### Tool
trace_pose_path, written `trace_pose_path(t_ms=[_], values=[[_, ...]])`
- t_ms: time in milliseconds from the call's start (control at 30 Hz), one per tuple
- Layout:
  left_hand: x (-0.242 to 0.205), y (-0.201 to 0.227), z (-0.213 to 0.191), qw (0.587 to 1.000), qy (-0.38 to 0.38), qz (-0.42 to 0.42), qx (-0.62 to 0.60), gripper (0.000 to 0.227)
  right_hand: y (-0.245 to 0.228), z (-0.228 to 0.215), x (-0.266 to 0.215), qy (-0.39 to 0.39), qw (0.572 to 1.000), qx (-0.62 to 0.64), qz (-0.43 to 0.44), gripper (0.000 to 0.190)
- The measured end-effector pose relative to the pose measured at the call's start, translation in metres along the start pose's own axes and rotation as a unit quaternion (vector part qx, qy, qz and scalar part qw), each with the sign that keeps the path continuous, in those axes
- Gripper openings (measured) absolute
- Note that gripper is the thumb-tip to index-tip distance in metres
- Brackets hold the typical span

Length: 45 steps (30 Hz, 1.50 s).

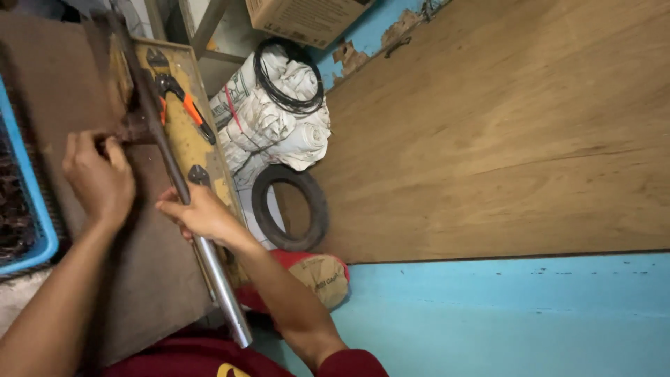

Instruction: Picking up small metal clips from a container and using a manual lever-operated jig to bend them into shape.

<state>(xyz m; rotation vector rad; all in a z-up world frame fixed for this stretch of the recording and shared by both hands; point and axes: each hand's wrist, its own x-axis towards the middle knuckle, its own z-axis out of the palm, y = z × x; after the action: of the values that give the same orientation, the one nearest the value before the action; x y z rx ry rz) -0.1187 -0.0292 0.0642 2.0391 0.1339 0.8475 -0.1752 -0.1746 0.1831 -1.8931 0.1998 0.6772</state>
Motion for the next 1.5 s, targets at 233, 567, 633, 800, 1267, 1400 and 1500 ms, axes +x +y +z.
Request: trace_pose_path(t_ms=[233, 567, 633, 800, 1267, 1400, 1500], values=[[0.005, -0.038, -0.016, 0.998, 0.015, -0.056, -0.005, 0.008, 0.051, 0.031, 0.016, 0.087, 0.995, -0.038, -0.027, 0.014], [0.003, -0.012, -0.091, 0.993, -0.065, -0.079, -0.065, 0.013, 0.022, 0.045, 0.020, 0.278, 0.873, -0.340, -0.214, 0.063], [0.001, -0.006, -0.118, 0.995, -0.075, -0.045, -0.055, 0.013, 0.000, 0.059, 0.018, 0.315, 0.826, -0.323, -0.338, 0.057], [0.000, 0.004, -0.174, 0.996, -0.079, 0.012, -0.039, 0.008, -0.028, 0.108, 0.015, 0.092, 0.946, 0.002, -0.309, 0.018], [0.016, -0.022, -0.287, 0.998, 0.018, 0.025, 0.057, 0.022, -0.085, 0.201, 0.021, 0.149, 0.900, -0.143, -0.385, 0.014], [0.021, -0.042, -0.321, 0.992, 0.071, 0.032, 0.095, 0.029, -0.123, 0.223, 0.049, 0.174, 0.869, -0.165, -0.433, 0.015], [0.018, -0.067, -0.345, 0.986, 0.078, 0.008, 0.147, 0.022, -0.147, 0.237, 0.076, 0.161, 0.838, -0.230, -0.468, 0.023]])
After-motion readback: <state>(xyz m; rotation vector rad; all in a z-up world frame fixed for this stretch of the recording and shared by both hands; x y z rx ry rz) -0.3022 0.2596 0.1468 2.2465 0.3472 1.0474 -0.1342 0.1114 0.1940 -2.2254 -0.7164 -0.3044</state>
